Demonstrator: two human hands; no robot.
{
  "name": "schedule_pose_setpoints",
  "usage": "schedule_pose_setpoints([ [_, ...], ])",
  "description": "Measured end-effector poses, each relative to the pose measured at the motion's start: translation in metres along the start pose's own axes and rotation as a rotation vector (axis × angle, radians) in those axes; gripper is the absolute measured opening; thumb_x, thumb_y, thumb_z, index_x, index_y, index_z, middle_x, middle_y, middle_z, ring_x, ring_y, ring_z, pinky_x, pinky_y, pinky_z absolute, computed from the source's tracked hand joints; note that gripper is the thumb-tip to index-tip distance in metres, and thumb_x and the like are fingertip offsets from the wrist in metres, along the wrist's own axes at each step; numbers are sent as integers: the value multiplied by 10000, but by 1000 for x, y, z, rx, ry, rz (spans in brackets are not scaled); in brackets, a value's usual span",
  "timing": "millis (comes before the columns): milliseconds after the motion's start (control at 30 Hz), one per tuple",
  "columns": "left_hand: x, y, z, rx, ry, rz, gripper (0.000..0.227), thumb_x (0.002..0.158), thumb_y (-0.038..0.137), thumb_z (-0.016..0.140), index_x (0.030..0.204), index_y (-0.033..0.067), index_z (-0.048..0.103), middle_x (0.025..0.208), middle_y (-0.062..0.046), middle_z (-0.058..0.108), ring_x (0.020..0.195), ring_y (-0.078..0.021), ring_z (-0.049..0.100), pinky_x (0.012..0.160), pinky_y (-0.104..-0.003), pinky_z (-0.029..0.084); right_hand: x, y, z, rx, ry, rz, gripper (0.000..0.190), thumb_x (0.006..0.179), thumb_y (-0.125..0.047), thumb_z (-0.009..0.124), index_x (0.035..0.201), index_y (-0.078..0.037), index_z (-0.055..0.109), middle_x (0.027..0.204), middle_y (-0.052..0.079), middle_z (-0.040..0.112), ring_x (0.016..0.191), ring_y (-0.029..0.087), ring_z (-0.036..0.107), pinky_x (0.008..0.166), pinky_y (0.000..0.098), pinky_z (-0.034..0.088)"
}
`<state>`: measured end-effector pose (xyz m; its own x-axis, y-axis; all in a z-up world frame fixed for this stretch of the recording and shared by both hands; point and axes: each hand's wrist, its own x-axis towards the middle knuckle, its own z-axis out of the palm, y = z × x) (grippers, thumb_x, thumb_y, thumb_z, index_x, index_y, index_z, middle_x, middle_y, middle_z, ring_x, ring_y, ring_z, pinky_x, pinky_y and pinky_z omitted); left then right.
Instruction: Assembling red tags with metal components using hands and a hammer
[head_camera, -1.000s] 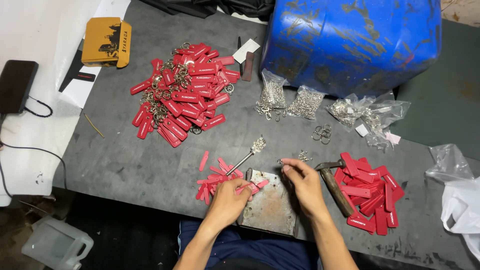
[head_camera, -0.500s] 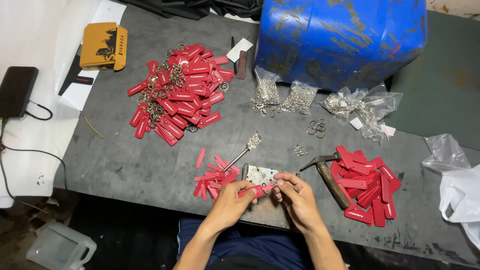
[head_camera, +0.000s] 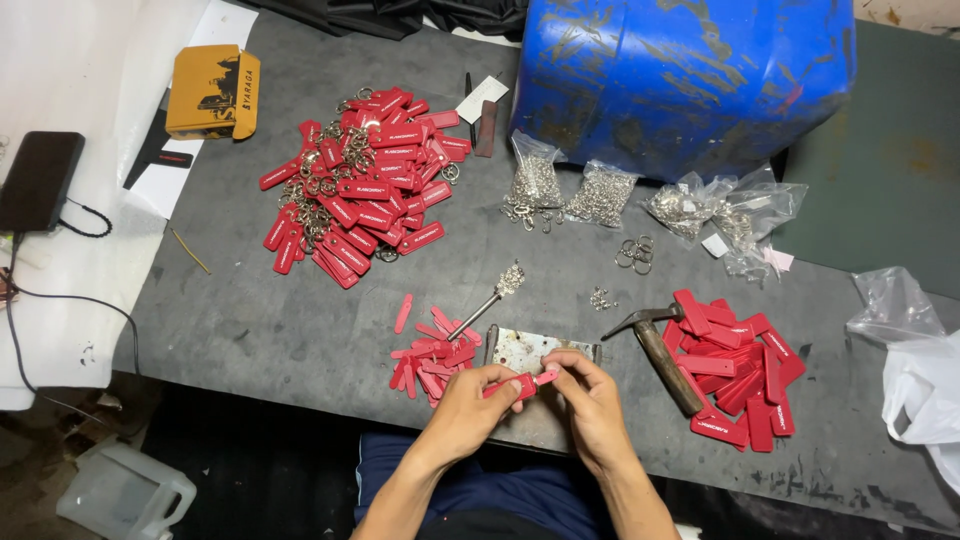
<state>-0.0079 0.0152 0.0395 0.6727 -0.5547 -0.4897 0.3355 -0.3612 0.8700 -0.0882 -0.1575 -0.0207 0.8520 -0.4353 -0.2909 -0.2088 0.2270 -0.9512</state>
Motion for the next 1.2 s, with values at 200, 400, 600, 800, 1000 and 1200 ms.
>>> schedule_pose_setpoints([
  [200,3,-4,2,156,75,-40,232,948,268,638,776,161,750,656,88,697,528,-45,449,561,-262,386,1,7,-9,-73,-151,-79,154,898,-145,750,941,-2,787,963,88,701,878,156,636,706,267,510],
  [400,-3,7,3,231,46,-50,234,967,292,600,829,159,733,748,79,732,652,-71,556,683,-263,457,-7,-30,7,-384,-204,-330,49,881,-131,744,902,-88,757,1069,77,740,1054,176,692,1005,333,498],
  [600,0,-11,-1,215,-30,88,292,998,235,516,813,143,723,704,34,687,608,-98,516,639,-288,411,-2,-31,0,-460,-267,-323,69,882,-143,754,927,-93,736,917,25,734,897,149,684,880,284,514],
  [800,-8,19,0,223,-41,-58,210,967,251,591,840,140,715,769,54,724,683,-68,561,681,-261,444,2,-35,-10,-301,-431,-281,155,936,-201,702,1025,-74,702,1070,70,703,1063,193,653,998,338,483],
  [1000,-9,18,0,231,-105,1,234,984,243,569,895,128,753,813,55,752,737,-63,616,747,-248,474,1,-16,-26,35,-433,110,221,890,-139,768,1050,-20,672,916,99,721,858,181,710,817,296,548],
  [1200,-9,16,1,317,-136,-53,234,993,254,546,883,140,718,806,51,715,699,-94,561,702,-280,446,0,-13,-32,-6,-412,189,184,875,-98,791,979,-9,667,733,147,744,697,185,748,596,237,543],
])
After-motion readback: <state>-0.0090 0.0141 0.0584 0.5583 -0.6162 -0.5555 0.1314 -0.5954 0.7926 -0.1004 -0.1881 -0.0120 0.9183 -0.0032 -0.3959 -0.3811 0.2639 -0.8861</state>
